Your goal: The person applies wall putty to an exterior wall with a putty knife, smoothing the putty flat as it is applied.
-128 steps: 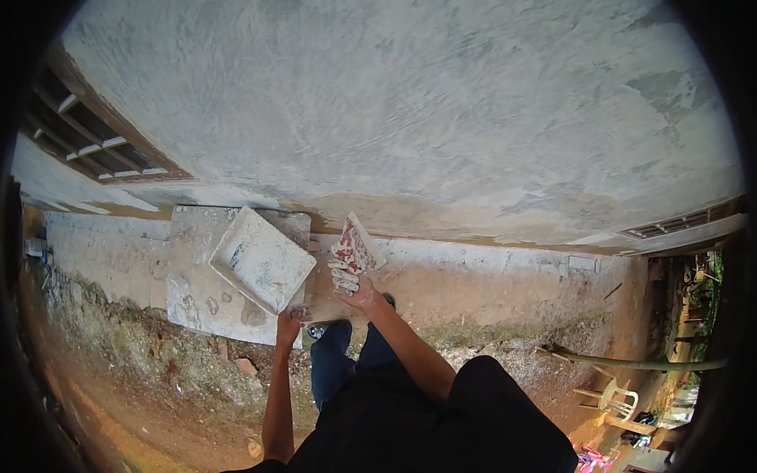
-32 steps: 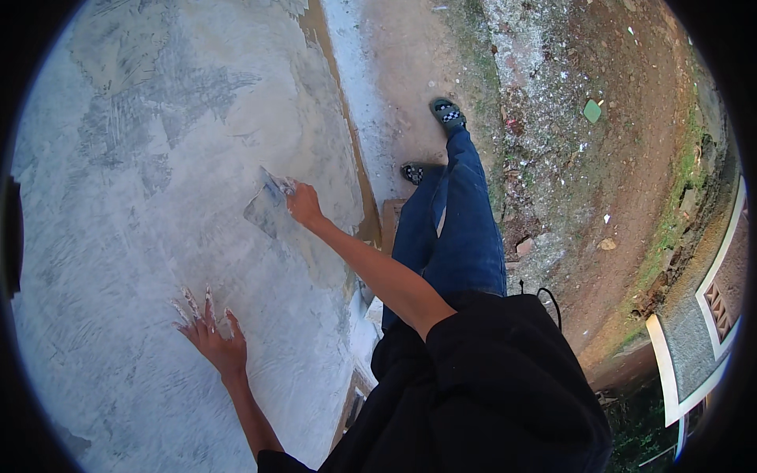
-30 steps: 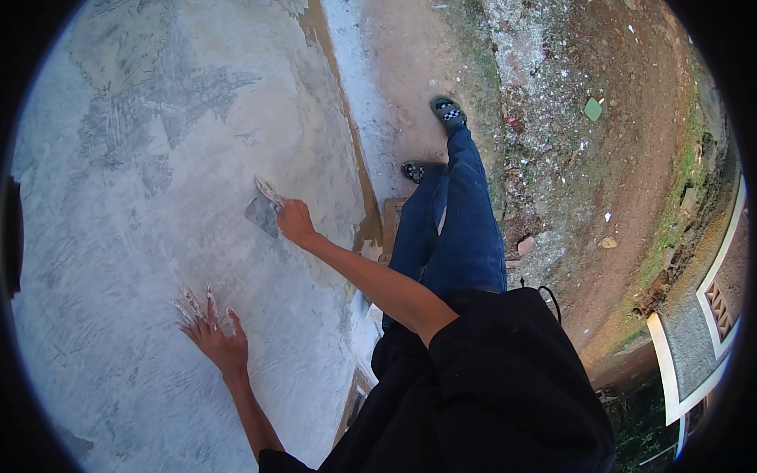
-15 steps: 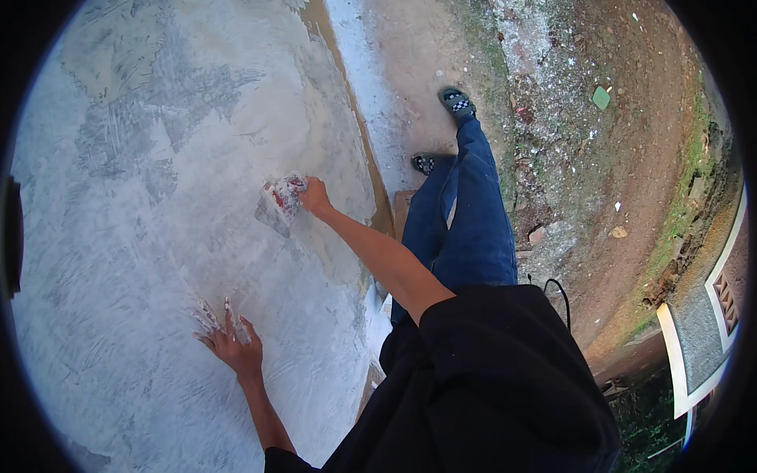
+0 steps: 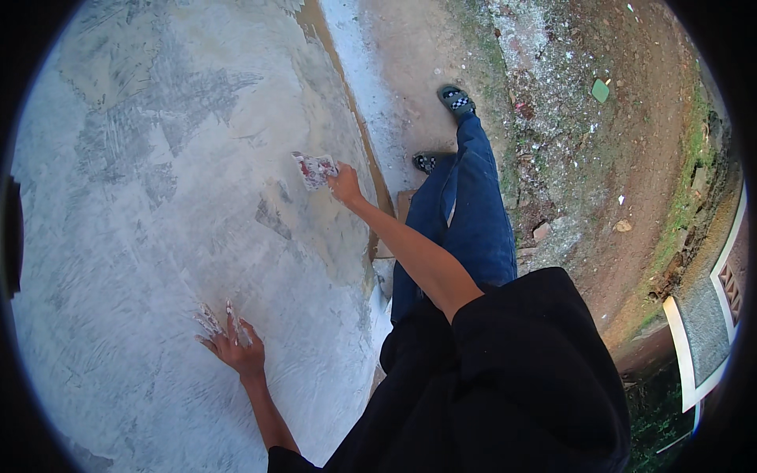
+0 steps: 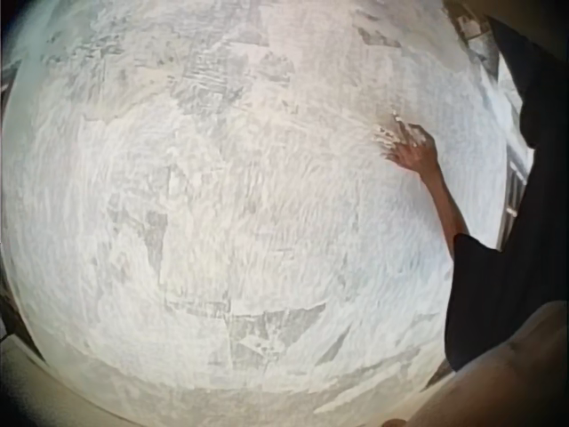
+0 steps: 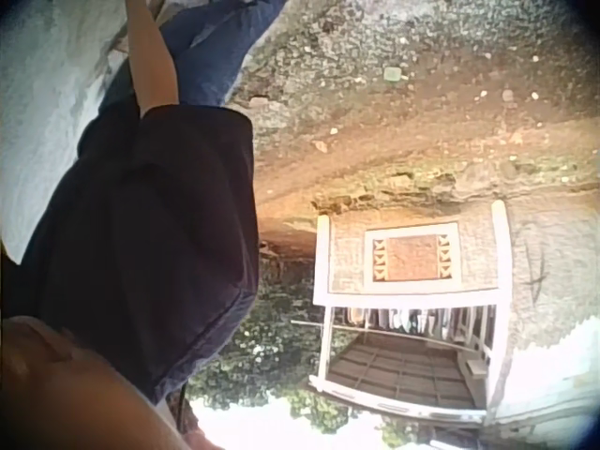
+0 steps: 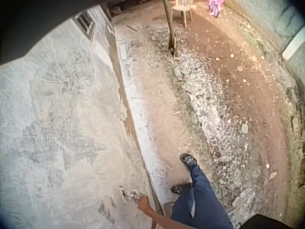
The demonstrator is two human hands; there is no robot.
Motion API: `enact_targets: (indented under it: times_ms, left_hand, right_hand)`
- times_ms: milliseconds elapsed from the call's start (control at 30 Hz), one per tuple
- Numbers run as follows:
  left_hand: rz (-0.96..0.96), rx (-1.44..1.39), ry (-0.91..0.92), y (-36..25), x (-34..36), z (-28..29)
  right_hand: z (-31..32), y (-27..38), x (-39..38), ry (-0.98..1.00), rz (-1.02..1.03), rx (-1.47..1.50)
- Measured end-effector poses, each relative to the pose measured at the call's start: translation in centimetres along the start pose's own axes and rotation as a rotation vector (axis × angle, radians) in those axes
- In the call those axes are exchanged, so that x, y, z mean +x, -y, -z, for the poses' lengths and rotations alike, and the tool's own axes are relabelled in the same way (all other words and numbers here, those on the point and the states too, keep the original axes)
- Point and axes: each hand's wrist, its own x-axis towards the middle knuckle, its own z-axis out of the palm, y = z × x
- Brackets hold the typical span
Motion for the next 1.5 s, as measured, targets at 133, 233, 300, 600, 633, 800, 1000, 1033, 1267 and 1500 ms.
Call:
enact_targets:
  times_ms: [133,233,300,600,633,800,1000,1033,1267,1500]
  left_hand:
    - [0.013,-0.027,-0.001,-0.2,0.2,-0.5]
    - [-0.024,-0.025,-0.035,-0.5,1.0,-0.9]
    - [-0.003,-0.02,-0.023,0.0,-0.1,-1.0]
    - [-0.019,-0.028,-0.068,-0.3,0.7,-0.9]
    - [-0.009,-0.013,-0.049,-0.3,0.6,-0.8]
    - [0.005,-0.037,-0.04,-0.2,0.5,-0.6]
    - [0.017,-0.039,-0.05,-0.8,1.3,-0.2]
    - [0.003,-0.042,-0.065,-0.7,1.1,-0.2]
    - [0.011,-0.062,-0.07,-0.5,0.8,-0.1]
    - [0.003,-0.071,-0.097,-0.7,1.5,-0.2]
  right_hand:
    - [-3.9,0.5,-3.5,-0.018,0.147,-0.246]
    - [-7.6,1.1,-8.5,-0.025,0.261,-0.317]
    - [-7.2,2.8,-12.2,0.048,0.335,-0.298]
    - [-2.9,5.0,-5.7,0.33,0.221,-0.022]
    - [-4.1,4.5,-5.3,0.246,0.259,-0.085]
    - [-7.1,2.6,-5.2,0.007,0.251,-0.134]
    - [-7.6,1.3,-4.2,-0.114,0.196,-0.223]
    - [-7.4,1.4,-4.1,-0.102,0.185,-0.244]
    - [-0.5,1.7,-3.3,0.119,0.334,-0.16]
    - [-2.6,3.0,-5.5,-0.014,0.202,-0.296]
